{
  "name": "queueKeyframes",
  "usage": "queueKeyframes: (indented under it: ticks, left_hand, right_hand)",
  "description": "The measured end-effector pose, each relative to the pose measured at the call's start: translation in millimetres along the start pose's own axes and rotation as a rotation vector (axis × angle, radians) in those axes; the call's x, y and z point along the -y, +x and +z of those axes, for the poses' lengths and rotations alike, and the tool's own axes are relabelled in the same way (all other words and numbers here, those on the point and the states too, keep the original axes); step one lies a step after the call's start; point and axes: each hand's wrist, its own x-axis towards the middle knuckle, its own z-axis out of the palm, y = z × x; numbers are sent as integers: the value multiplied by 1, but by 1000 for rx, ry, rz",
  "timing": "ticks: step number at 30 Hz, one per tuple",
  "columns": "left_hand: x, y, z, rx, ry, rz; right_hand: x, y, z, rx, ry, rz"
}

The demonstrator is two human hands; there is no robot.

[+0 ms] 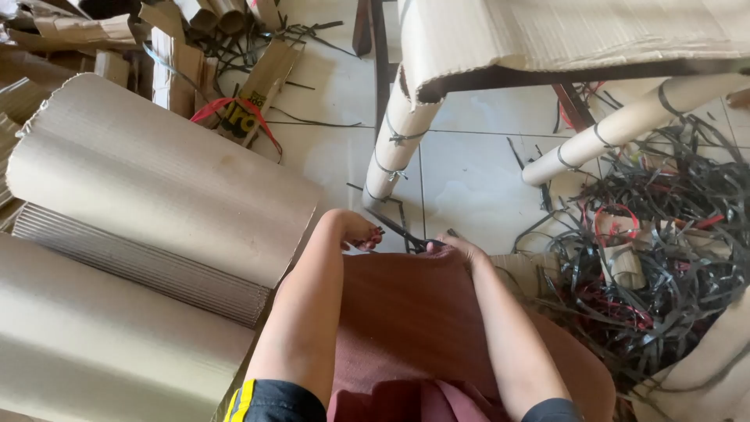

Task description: The person wraps a chair leg with a strip of beige material, secures it with black plastic ties, and trims the excess with scissors. The process is repeated on another leg.

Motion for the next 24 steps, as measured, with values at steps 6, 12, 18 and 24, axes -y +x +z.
queueKeyframes:
  ticks: [6,12,18,24]
  left_hand:
    - [-21,-10,20,-84,-336,172]
    - [-56,-92,61,-120,-413,665]
    - [-48,-80,114,-88,58,700]
    - [-53,-81,144,-226,506,718]
  right_hand:
    - [0,-95,42,-163,-1084,-430]
    - [-33,-111,-14,-513,-1310,-376]
    - [-68,-18,-97,-808,-1243,-182]
    - [-61,-69,-78,-709,-1093,-119]
